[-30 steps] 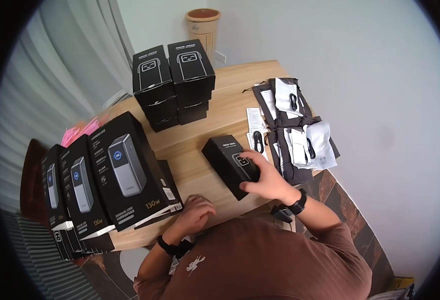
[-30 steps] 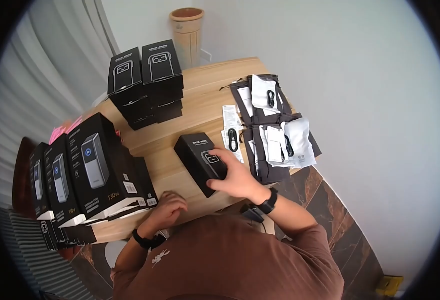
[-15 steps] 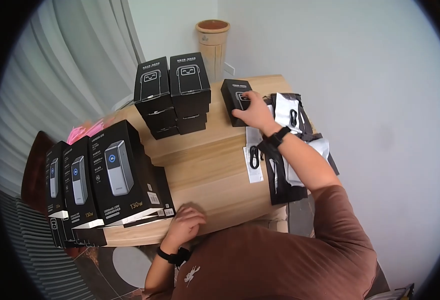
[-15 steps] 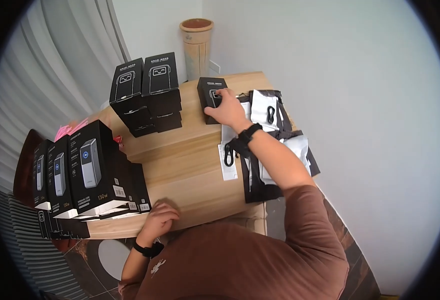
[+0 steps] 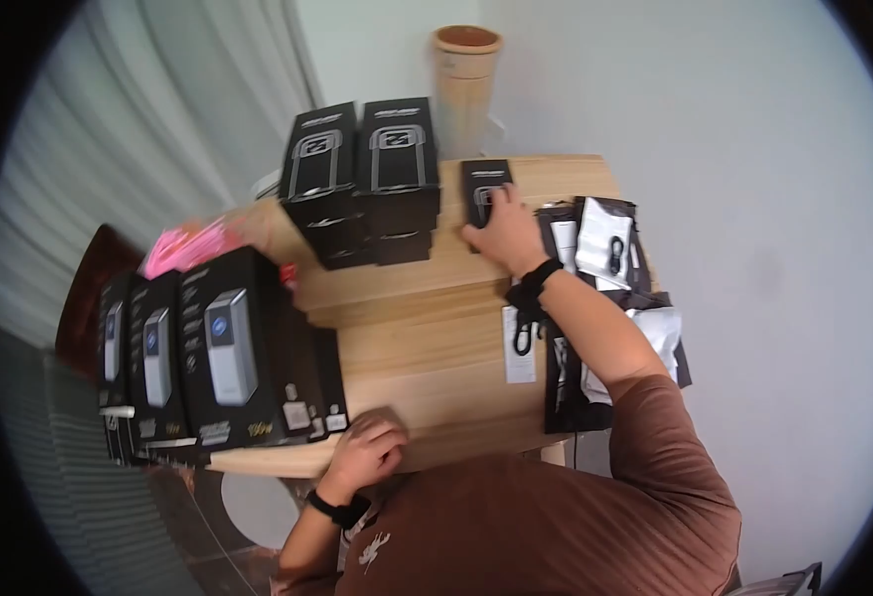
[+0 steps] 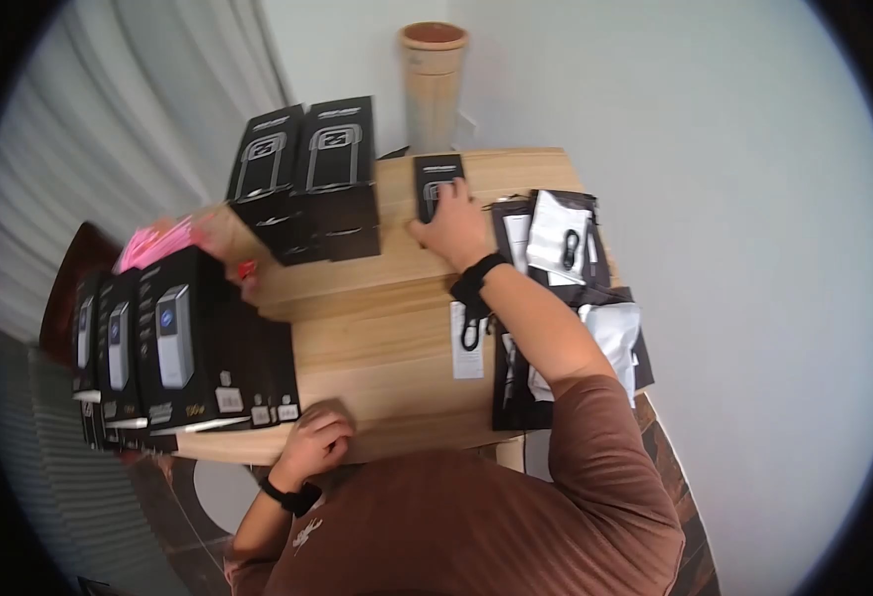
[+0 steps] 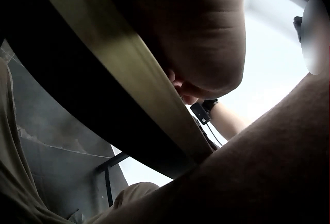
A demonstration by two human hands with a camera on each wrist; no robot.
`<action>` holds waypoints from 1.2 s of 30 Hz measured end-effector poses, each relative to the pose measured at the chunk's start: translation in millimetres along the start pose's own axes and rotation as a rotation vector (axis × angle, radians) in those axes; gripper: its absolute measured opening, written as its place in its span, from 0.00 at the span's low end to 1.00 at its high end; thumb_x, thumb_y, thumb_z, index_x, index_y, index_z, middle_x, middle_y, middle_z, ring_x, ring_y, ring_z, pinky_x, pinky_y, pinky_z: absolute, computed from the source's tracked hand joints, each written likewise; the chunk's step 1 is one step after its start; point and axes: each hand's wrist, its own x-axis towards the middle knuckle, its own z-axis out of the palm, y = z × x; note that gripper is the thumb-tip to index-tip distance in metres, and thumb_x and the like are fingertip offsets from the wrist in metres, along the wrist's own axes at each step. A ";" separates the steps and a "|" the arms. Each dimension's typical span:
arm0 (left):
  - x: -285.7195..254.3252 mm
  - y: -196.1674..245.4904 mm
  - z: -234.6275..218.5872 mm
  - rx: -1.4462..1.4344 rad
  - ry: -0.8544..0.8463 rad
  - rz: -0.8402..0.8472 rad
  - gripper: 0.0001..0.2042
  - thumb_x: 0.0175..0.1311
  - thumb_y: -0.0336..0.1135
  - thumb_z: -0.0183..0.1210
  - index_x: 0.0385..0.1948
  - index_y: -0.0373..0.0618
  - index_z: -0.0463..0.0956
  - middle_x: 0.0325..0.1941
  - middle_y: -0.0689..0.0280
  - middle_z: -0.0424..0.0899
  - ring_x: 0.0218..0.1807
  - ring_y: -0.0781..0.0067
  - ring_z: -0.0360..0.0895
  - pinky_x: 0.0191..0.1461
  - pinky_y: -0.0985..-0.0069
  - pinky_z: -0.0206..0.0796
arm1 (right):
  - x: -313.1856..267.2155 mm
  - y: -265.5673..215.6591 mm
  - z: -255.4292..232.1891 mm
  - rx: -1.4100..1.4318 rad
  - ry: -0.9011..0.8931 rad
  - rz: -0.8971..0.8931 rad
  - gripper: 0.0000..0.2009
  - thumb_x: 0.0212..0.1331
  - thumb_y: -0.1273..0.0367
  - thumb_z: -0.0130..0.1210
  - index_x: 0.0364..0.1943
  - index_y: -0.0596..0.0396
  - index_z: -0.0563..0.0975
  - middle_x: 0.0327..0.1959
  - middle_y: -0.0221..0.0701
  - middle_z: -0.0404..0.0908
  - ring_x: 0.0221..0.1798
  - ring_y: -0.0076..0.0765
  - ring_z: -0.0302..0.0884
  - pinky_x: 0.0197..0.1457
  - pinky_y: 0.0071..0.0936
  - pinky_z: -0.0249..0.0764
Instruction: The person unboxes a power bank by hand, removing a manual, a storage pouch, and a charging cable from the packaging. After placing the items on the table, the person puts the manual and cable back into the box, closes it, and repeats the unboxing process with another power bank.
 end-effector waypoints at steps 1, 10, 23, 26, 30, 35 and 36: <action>-5.0 1.8 -1.9 0.018 -0.002 -0.023 0.08 0.56 0.27 0.65 0.37 0.51 0.83 0.42 0.65 0.85 0.46 0.56 0.84 0.55 0.59 0.79 | 0.9 1.0 0.9 0.014 -0.020 -0.027 0.40 0.51 0.49 0.69 0.66 0.61 0.75 0.67 0.52 0.78 0.64 0.63 0.81 0.69 0.49 0.79; -39.2 13.9 -13.0 -0.039 0.067 0.029 0.07 0.56 0.26 0.63 0.36 0.48 0.81 0.40 0.65 0.83 0.42 0.57 0.85 0.45 0.63 0.80 | 7.1 3.5 18.5 -0.012 -0.036 -0.084 0.44 0.56 0.46 0.67 0.73 0.59 0.70 0.81 0.51 0.63 0.71 0.65 0.77 0.72 0.49 0.76; -88.1 102.1 -178.5 0.469 1.083 -0.003 0.09 0.56 0.16 0.57 0.35 0.40 0.79 0.41 0.56 0.84 0.38 0.58 0.78 0.45 0.65 0.72 | 30.3 30.7 3.6 0.555 0.031 0.177 0.41 0.51 0.51 0.71 0.66 0.67 0.76 0.62 0.50 0.83 0.62 0.48 0.83 0.68 0.37 0.76; -58.1 118.2 -196.5 0.628 0.877 0.020 0.14 0.48 0.20 0.63 0.38 0.43 0.81 0.47 0.58 0.85 0.45 0.53 0.79 0.48 0.62 0.71 | 25.4 34.1 -25.6 0.664 0.079 0.163 0.39 0.53 0.54 0.72 0.65 0.68 0.77 0.56 0.46 0.85 0.56 0.41 0.84 0.62 0.33 0.78; -13.5 118.2 -195.5 0.871 0.727 -0.047 0.21 0.49 0.28 0.72 0.48 0.45 0.81 0.59 0.58 0.82 0.59 0.50 0.76 0.63 0.56 0.65 | -11.7 13.0 -79.1 0.801 0.137 0.126 0.35 0.57 0.58 0.73 0.65 0.65 0.76 0.51 0.40 0.86 0.50 0.32 0.84 0.56 0.30 0.79; 5.3 100.4 -207.8 0.912 0.675 -0.026 0.19 0.43 0.23 0.70 0.42 0.46 0.82 0.49 0.67 0.86 0.49 0.59 0.80 0.60 0.58 0.63 | -67.2 -2.9 -133.6 0.999 0.087 0.032 0.30 0.62 0.67 0.71 0.67 0.60 0.75 0.52 0.37 0.86 0.50 0.28 0.83 0.56 0.28 0.80; 9.1 102.5 -208.5 0.900 0.702 0.038 0.19 0.43 0.22 0.70 0.41 0.46 0.82 0.48 0.66 0.86 0.47 0.59 0.81 0.58 0.58 0.64 | -75.0 4.0 -138.4 0.941 0.119 -0.006 0.29 0.63 0.69 0.69 0.69 0.58 0.74 0.52 0.36 0.86 0.51 0.28 0.83 0.57 0.28 0.79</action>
